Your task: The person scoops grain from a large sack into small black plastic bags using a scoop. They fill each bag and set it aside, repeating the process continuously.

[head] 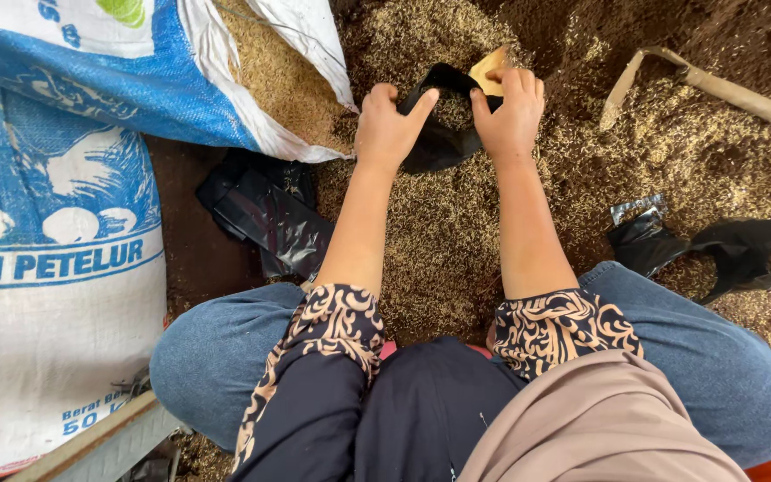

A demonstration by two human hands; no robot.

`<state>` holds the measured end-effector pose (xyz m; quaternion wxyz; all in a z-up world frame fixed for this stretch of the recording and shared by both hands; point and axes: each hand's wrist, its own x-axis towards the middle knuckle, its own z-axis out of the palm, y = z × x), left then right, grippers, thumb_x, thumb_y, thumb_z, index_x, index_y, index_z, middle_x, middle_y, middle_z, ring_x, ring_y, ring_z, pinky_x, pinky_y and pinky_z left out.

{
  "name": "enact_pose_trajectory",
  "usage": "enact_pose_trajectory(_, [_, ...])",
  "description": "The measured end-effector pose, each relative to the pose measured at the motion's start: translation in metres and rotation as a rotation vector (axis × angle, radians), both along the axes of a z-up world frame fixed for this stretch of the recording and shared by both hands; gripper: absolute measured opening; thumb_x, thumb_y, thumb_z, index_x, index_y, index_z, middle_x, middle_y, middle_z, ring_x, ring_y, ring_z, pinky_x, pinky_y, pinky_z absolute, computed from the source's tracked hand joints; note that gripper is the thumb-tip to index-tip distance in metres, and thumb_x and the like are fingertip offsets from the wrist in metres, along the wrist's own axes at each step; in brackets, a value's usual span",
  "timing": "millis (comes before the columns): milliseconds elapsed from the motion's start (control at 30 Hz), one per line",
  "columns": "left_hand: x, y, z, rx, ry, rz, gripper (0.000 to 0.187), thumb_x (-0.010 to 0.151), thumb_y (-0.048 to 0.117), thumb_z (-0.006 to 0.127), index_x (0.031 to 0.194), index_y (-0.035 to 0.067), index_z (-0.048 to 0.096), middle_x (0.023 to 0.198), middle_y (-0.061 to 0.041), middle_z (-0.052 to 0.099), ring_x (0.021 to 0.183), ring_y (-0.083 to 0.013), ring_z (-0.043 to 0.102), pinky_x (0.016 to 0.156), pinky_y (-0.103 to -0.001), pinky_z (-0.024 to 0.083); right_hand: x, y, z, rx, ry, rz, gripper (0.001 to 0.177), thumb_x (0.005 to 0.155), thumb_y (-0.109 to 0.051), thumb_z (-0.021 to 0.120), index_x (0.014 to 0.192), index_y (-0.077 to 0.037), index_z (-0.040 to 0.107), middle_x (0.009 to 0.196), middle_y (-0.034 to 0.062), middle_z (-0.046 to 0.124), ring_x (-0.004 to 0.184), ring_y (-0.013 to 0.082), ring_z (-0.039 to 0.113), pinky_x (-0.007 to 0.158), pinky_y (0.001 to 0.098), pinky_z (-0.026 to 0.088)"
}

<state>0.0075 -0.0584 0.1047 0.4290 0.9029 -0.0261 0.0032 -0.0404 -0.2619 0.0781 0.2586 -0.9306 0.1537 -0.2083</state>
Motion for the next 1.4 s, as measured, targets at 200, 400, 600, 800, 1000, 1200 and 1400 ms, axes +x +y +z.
enact_pose_trajectory(200, [0.025,-0.029,-0.019,0.18,0.118,-0.109,0.037,0.087,0.044,0.068,0.096,0.009,0.065,0.098,-0.012,0.068,0.091,-0.0343,0.069,0.077,-0.049,0.054,0.007,-0.03,-0.016,0.336,0.653,-0.392,0.069,0.084,-0.03,0.081,0.136,-0.005,0.044,0.112,0.0162,0.066,0.096,0.028,0.066,0.081,0.0422,0.056])
enact_pose_trajectory(400, [0.0,-0.003,-0.015,0.094,-0.048,-0.083,0.03,0.098,0.031,0.061,0.09,0.002,0.063,0.091,-0.016,0.067,0.084,-0.0373,0.066,0.076,-0.048,0.051,0.006,-0.031,-0.038,0.437,0.432,-0.08,0.039,0.086,-0.01,0.07,0.125,-0.005,0.068,0.106,0.0119,0.074,0.088,0.0186,0.071,0.076,0.0342,0.058])
enact_pose_trajectory(600, [-0.035,0.039,0.004,0.038,0.06,-0.187,0.029,0.093,0.032,0.063,0.088,0.003,0.065,0.086,-0.015,0.066,0.085,-0.0378,0.065,0.076,-0.049,0.05,-0.005,-0.024,-0.004,0.51,0.451,0.035,0.041,0.086,-0.005,0.066,0.127,-0.003,0.064,0.102,0.0162,0.071,0.09,0.0234,0.067,0.081,0.0382,0.054])
enact_pose_trajectory(800, [-0.039,0.042,-0.002,0.265,0.233,-0.172,0.052,0.079,0.035,0.076,0.121,0.009,0.059,0.115,-0.016,0.065,0.106,-0.0344,0.066,0.087,-0.047,0.052,-0.018,-0.001,0.024,0.068,0.348,0.021,0.036,0.075,-0.011,0.078,0.108,-0.002,0.068,0.106,0.0177,0.068,0.101,0.0323,0.063,0.087,0.0447,0.051])
enact_pose_trajectory(1000, [-0.012,0.001,-0.021,0.283,-0.03,-0.151,0.072,0.068,0.029,0.081,0.133,0.012,0.056,0.124,-0.019,0.061,0.106,-0.0393,0.062,0.082,-0.051,0.051,0.003,0.029,0.008,0.107,0.376,0.441,0.033,0.081,-0.001,0.054,0.101,-0.01,0.079,0.11,0.0121,0.076,0.103,0.0301,0.068,0.097,0.0437,0.053])
enact_pose_trajectory(1200, [-0.022,-0.01,-0.05,0.036,-0.172,-0.126,0.012,0.095,0.013,0.064,0.104,0.007,0.069,0.104,-0.014,0.068,0.089,-0.0381,0.068,0.079,-0.048,0.055,0.032,0.026,-0.063,-0.147,0.549,0.687,0.03,0.092,-0.014,0.053,0.114,-0.003,0.07,0.112,0.0196,0.071,0.108,0.0379,0.064,0.095,0.0506,0.048])
enact_pose_trajectory(1400, [-0.083,-0.021,-0.049,-0.119,-0.413,-0.346,0.006,0.092,0.01,0.063,0.098,0.01,0.065,0.094,-0.01,0.066,0.077,-0.0323,0.068,0.07,-0.041,0.056,-0.034,-0.013,-0.113,-0.697,0.312,0.786,0.033,0.083,-0.026,0.057,0.107,-0.011,0.074,0.119,0.0104,0.072,0.116,0.0316,0.064,0.111,0.0525,0.035])
